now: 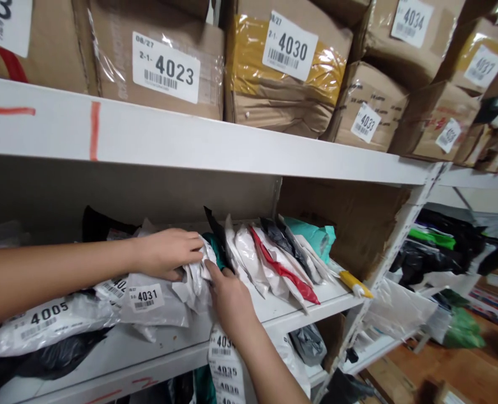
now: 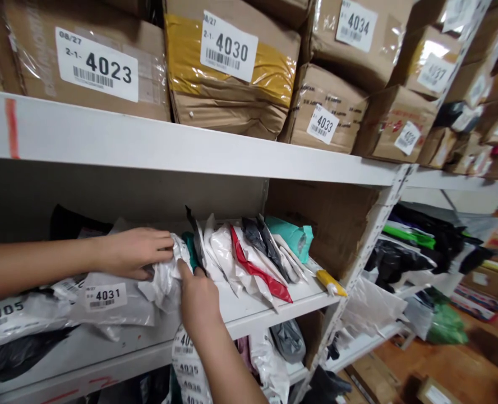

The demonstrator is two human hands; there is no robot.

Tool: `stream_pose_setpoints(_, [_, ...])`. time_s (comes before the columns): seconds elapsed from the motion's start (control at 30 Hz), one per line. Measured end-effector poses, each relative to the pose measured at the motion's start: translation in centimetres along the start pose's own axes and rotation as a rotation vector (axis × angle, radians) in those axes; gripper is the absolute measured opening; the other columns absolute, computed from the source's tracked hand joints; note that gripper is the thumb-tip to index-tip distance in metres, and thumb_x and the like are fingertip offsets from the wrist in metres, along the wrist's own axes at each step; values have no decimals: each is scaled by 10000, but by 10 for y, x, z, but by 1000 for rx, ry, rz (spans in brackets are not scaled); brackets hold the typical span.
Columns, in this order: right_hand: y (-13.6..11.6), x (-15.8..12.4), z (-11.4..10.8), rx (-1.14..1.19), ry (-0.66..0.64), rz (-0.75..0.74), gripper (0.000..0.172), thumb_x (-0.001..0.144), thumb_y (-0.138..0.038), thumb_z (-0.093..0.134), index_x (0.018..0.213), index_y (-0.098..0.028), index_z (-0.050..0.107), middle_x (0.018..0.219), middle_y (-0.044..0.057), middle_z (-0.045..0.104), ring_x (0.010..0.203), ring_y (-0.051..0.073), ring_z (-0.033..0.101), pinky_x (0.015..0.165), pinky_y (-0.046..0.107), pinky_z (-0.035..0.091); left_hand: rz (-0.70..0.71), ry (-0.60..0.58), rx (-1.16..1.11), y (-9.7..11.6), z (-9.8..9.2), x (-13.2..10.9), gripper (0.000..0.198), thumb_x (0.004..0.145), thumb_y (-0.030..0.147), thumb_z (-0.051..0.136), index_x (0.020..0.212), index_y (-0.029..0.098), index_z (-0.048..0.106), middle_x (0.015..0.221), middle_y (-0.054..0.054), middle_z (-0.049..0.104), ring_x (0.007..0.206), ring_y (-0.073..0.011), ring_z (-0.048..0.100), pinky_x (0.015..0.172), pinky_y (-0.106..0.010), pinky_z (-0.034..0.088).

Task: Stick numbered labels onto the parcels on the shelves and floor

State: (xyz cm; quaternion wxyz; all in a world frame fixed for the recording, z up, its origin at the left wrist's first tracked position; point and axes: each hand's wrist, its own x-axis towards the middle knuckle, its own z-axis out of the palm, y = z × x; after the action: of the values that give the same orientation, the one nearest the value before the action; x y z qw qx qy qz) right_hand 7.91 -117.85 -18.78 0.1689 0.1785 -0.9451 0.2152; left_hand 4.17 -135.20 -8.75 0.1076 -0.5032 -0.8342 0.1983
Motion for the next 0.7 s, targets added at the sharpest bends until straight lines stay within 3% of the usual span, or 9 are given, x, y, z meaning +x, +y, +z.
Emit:
stream_pose_setpoints(0.07, [5, -17, 3, 259, 107, 23, 649, 732, -115, 653, 1323, -225, 407, 1041, 102, 606, 863, 225, 641, 738, 328, 509, 136, 38, -37, -2, -3, -6, 48, 779, 223, 623, 821, 220, 645, 882, -71, 653, 822, -221, 573, 704, -316, 429])
stream_pose_setpoints(0.17, [13, -43, 8, 619, 184, 107, 675, 568, -140, 767, 1152, -208, 436, 992, 38, 530, 875, 196, 568, 772, 312, 496, 182, 44, -144, -5, 4, -12, 216, 904, 239, 472, 758, 239, 632, 792, -46, 661, 729, -173, 563, 678, -301, 402])
stream_pose_setpoints(0.33, [27, -65, 8, 1128, 13, 179, 375, 627, -120, 614, 946, -229, 450, 788, -47, 443, 712, 117, 492, 636, 214, 439, 113, 152, -222, -5, 19, -24, 231, 906, 223, 445, 763, 250, 623, 819, -33, 663, 686, -143, 543, 582, -275, 344])
stream_pose_setpoints(0.47, [26, -63, 6, 1301, -26, 258, 186, 627, -241, 719, 751, -185, 591, 693, -25, 557, 679, 125, 526, 658, 236, 437, 127, 95, -176, 0, 19, -28, 261, 933, 256, 411, 770, 246, 614, 697, -8, 615, 606, -132, 507, 546, -280, 313])
stream_pose_setpoints(0.6, [19, -59, 9, 1427, 43, 401, 297, 523, -374, 841, 614, -161, 656, 603, 8, 640, 583, 134, 538, 587, 253, 427, 198, 14, -313, 6, 8, -27, 229, 925, 292, 457, 798, 245, 642, 843, -53, 681, 738, -163, 582, 651, -286, 393])
stream_pose_setpoints(0.7, [14, -58, 10, 1553, 38, 433, 334, 572, -451, 825, 646, -158, 683, 557, -2, 634, 519, 110, 520, 558, 236, 404, 180, -66, -520, 10, 2, -25, 232, 916, 250, 460, 789, 234, 654, 917, -77, 691, 816, -182, 609, 724, -277, 434])
